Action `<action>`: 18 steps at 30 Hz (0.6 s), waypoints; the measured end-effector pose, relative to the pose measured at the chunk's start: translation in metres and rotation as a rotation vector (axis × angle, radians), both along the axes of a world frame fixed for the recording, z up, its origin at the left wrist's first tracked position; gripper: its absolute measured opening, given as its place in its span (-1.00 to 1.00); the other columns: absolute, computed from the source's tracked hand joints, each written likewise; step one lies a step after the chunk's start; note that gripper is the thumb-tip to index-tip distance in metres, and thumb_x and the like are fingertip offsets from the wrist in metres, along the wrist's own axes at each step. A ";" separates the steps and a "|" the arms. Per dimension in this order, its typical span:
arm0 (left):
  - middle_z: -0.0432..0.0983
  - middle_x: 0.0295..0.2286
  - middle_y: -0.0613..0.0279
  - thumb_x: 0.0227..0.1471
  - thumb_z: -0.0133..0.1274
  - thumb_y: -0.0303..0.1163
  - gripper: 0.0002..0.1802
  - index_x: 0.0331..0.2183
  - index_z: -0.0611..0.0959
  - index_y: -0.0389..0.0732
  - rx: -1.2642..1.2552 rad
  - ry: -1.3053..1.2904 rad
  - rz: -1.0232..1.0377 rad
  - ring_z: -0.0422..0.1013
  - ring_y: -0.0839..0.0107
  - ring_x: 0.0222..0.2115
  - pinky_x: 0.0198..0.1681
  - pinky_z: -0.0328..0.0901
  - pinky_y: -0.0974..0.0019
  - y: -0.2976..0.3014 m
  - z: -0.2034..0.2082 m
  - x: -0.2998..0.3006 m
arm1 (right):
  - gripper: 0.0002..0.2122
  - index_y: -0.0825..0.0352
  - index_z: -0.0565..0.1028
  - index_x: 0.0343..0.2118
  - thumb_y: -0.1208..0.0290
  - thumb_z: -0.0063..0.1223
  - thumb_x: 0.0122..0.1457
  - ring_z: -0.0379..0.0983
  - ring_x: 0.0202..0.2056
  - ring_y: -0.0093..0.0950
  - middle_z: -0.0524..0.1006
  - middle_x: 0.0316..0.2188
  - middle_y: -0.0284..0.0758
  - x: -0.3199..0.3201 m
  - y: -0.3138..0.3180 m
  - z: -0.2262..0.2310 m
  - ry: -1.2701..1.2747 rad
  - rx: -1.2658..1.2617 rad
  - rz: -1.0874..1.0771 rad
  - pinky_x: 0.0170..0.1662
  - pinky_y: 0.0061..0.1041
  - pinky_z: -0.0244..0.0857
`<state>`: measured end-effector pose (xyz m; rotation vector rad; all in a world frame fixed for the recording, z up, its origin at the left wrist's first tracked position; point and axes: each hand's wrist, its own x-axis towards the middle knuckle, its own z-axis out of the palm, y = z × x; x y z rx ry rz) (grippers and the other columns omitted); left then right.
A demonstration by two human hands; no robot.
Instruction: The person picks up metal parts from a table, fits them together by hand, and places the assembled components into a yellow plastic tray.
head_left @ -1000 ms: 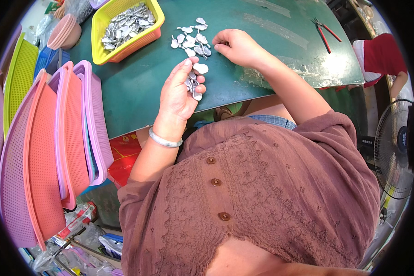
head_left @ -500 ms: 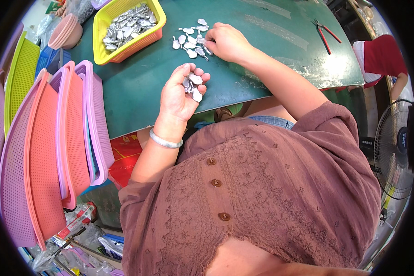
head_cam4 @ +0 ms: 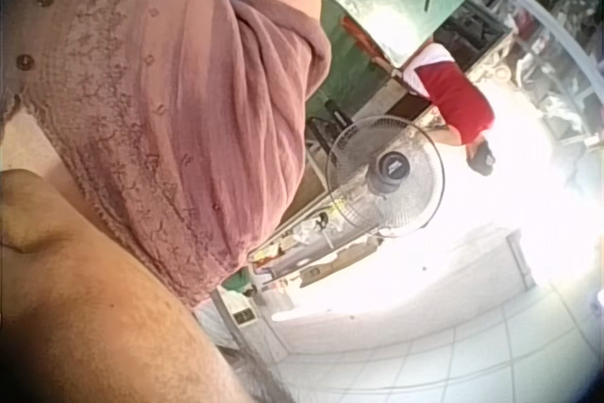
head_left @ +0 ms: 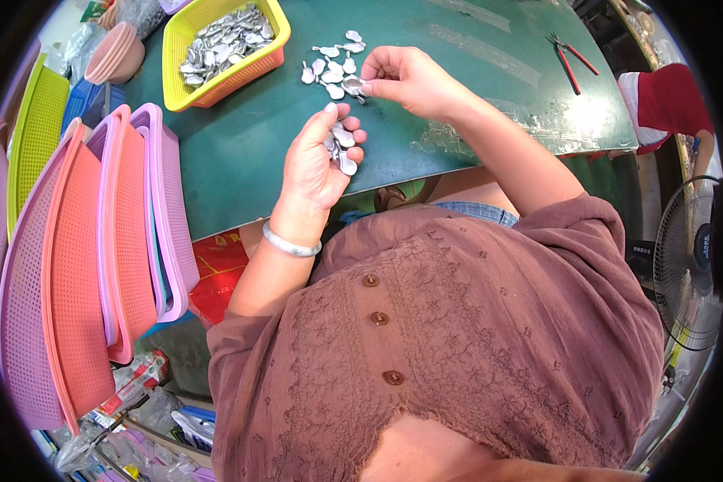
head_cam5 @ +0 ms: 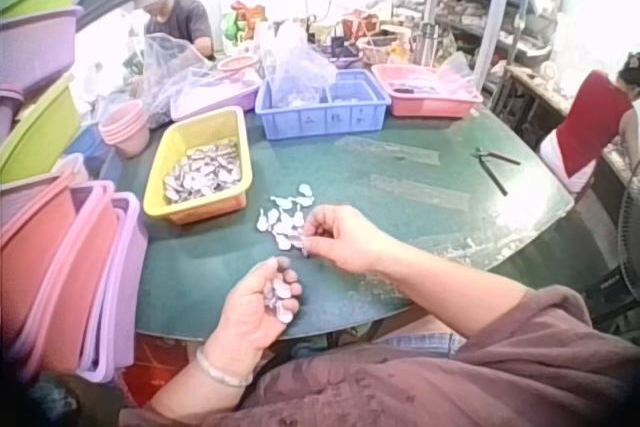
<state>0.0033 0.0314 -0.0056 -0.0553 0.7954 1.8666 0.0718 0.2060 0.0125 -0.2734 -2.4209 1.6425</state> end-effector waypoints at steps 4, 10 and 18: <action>0.40 -0.50 0.18 0.06 -0.10 -0.32 -0.80 -0.31 0.42 -0.24 0.034 0.045 0.000 0.35 0.40 -0.56 -0.63 0.23 0.46 0.004 0.003 0.004 | -0.89 0.38 0.37 -0.45 0.59 0.05 -0.05 0.27 -0.52 -0.69 0.38 -0.55 -0.47 0.015 -0.020 0.008 0.167 0.150 0.042 -0.44 -0.66 0.21; 0.40 -0.51 0.19 0.07 -0.13 -0.34 -0.82 -0.29 0.40 -0.22 0.014 0.079 0.032 0.34 0.41 -0.58 -0.63 0.22 0.46 0.002 0.000 0.003 | -0.84 0.38 0.37 -0.46 0.62 0.09 -0.16 0.35 -0.49 -0.54 0.39 -0.54 -0.33 0.021 -0.028 0.014 0.281 0.288 0.030 -0.41 -0.59 0.27; 0.40 -0.51 0.20 0.07 -0.14 -0.36 -0.82 -0.27 0.40 -0.22 -0.030 0.060 0.065 0.33 0.42 -0.58 -0.63 0.21 0.47 0.000 0.000 0.002 | -0.81 0.41 0.42 -0.39 0.50 0.12 -0.10 0.34 -0.53 -0.58 0.45 -0.54 -0.35 0.021 -0.013 -0.002 0.133 0.103 0.060 -0.42 -0.62 0.27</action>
